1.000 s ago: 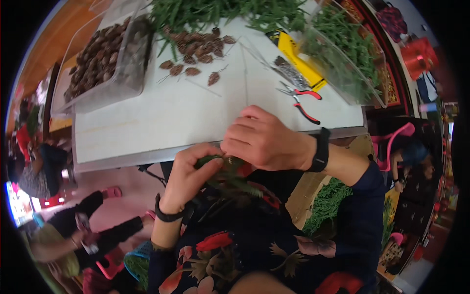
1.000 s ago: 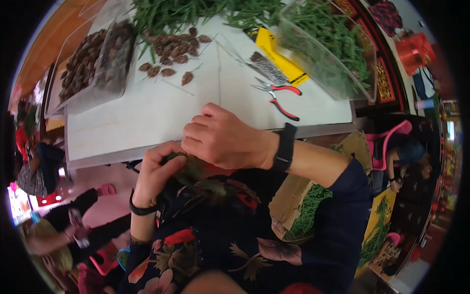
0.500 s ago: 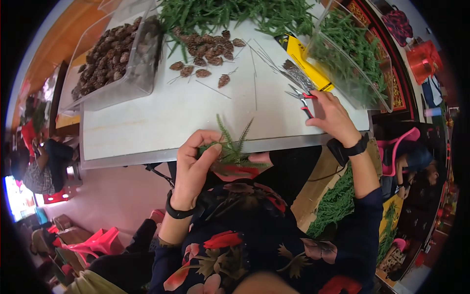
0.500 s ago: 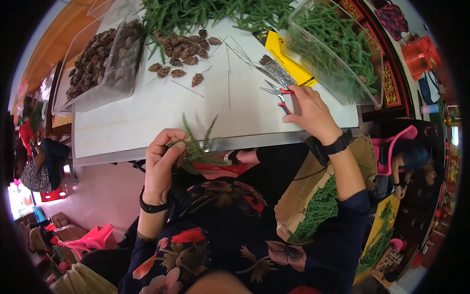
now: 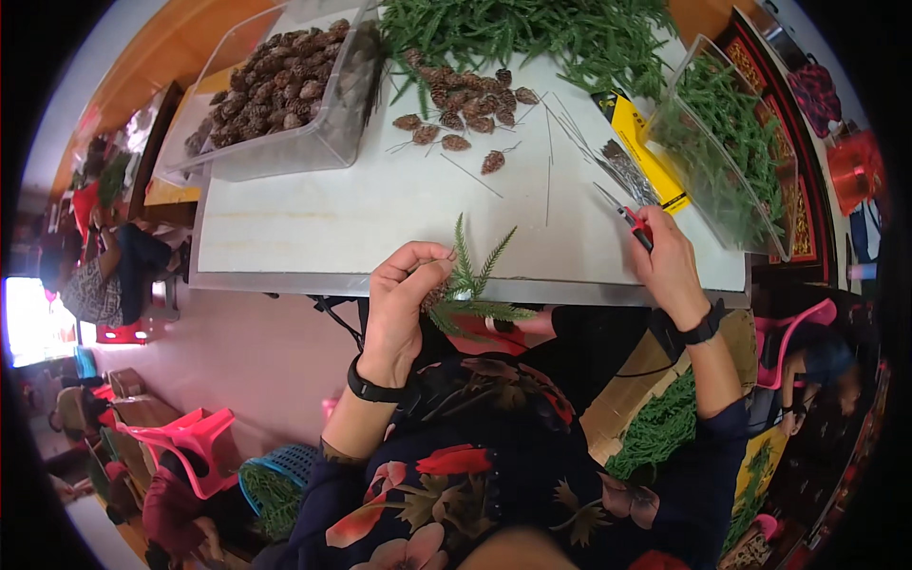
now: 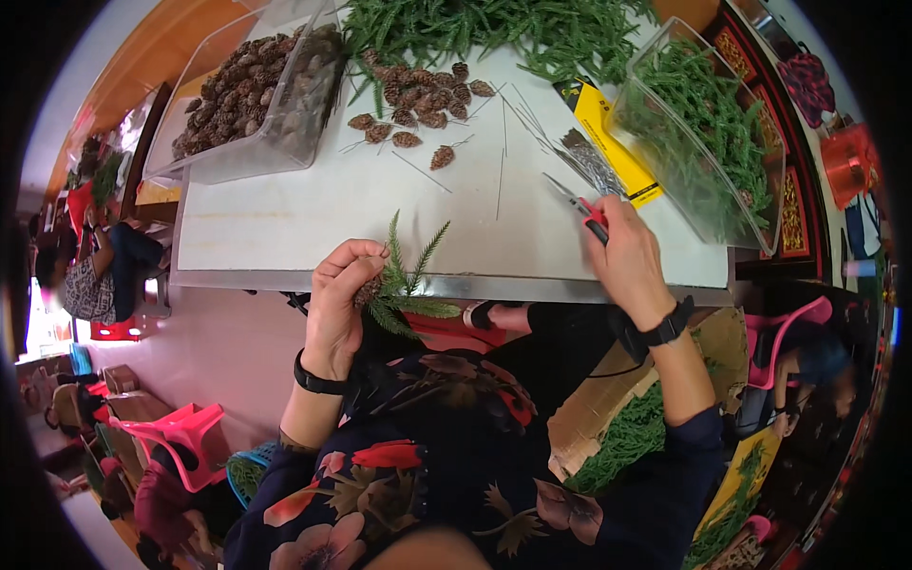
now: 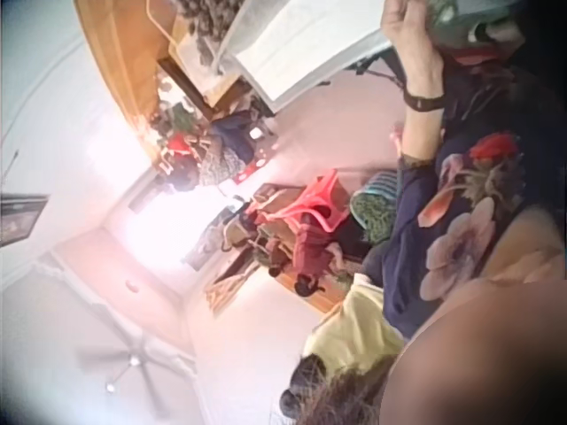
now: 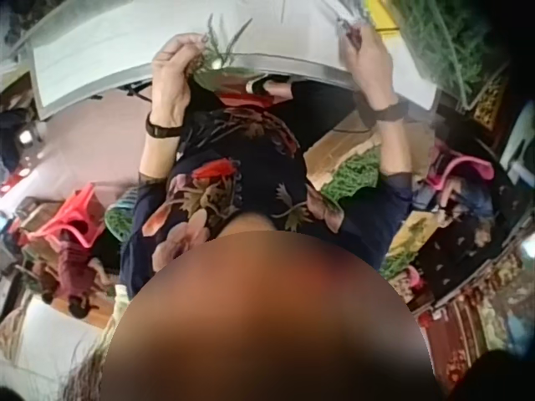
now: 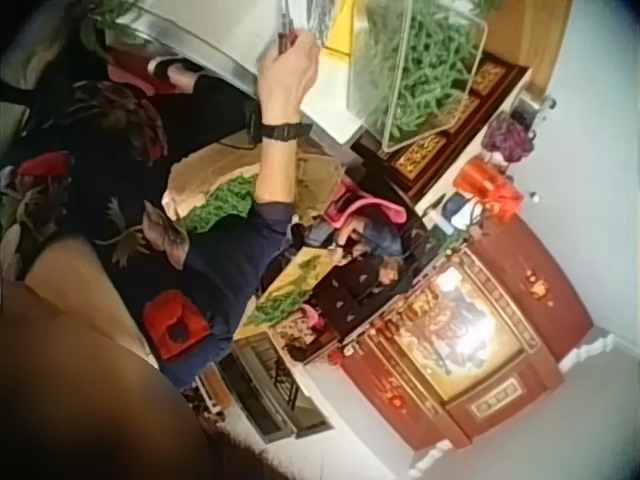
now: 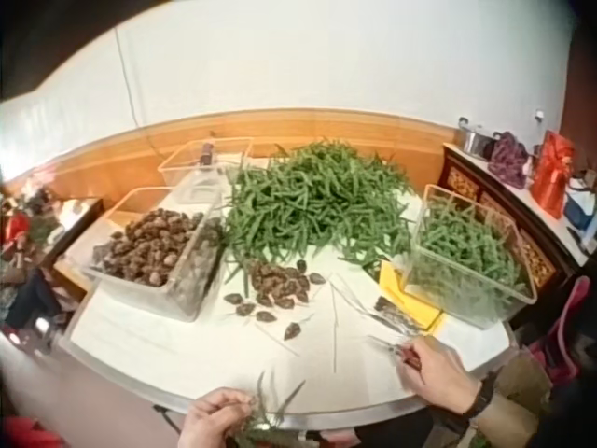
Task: Wrapping wire around herb sprigs and small dried objects to create decorative bundles.
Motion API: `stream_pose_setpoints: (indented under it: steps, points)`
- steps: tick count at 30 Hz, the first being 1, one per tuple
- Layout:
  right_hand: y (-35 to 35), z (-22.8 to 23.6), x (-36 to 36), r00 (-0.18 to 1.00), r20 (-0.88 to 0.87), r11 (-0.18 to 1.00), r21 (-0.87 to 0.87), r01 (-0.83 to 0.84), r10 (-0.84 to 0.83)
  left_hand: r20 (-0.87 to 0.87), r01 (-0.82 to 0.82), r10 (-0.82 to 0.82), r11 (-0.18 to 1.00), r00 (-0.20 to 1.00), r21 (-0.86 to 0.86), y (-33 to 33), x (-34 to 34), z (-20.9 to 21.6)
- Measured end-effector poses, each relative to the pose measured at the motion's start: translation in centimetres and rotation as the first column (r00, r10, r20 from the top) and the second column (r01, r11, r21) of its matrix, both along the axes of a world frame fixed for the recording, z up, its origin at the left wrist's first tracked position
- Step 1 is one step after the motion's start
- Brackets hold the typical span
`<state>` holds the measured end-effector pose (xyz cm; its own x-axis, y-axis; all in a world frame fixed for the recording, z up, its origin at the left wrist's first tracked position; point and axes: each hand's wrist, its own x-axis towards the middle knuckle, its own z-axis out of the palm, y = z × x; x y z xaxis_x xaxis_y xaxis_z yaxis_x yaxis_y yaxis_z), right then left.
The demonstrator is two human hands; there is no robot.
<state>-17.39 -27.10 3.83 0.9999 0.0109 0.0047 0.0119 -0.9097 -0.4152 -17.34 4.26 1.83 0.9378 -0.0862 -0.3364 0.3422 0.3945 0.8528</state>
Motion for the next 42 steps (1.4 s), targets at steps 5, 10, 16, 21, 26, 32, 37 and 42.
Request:
stream_pose_setpoints:
  steps: [5, 10, 16, 21, 26, 32, 37, 42]
  points:
    - [7.6, 3.6, -1.3, 0.939, -0.075, 0.798, 0.552, -0.242, 0.336, -0.023, 0.017, -0.017, 1.0, 1.0, -0.005, -0.4, -0.1, -0.1]
    - [9.5, 2.9, -0.6, 0.849, 0.076, 0.814, 0.253, -0.523, 0.522, -0.015, -0.015, 0.014, 0.998, 1.0, -0.066, -0.3, -0.1, 0.9]
    - [9.3, 1.1, 0.6, 0.832, 0.105, 0.8, 0.231, -0.553, 0.545, -0.019, -0.028, 0.026, 0.995, 0.999, -0.091, 0.4, -0.7, 0.7]
    - [8.8, 0.0, 1.9, 0.771, 0.186, 0.735, 0.232, -0.637, 0.609, -0.059, 0.058, -0.073, 0.973, 0.996, -0.226, 0.8, -0.8, 0.2]
    - [8.7, -0.3, 2.7, 0.727, 0.258, 0.691, 0.229, -0.686, 0.636, -0.18, 0.115, -0.199, 0.913, 0.963, -0.392, 0.8, -0.8, 0.4]
    - [8.9, -0.7, 4.1, 0.622, 0.374, 0.606, 0.177, -0.776, 0.688, -0.239, 0.144, -0.279, 0.875, 0.93, -0.462, 0.2, -1.6, 2.9]
    - [8.6, -0.7, 4.5, 0.579, 0.43, 0.582, 0.14, -0.801, 0.693, -0.304, 0.186, -0.466, 0.748, 0.831, -0.637, 0.7, -1.1, 1.5]
    - [8.3, 0.5, 3.4, 0.613, 0.318, 0.604, 0.142, -0.785, 0.723, -0.166, 0.234, -0.346, 0.85, 0.923, -0.471, 1.0, -1.1, -0.2]
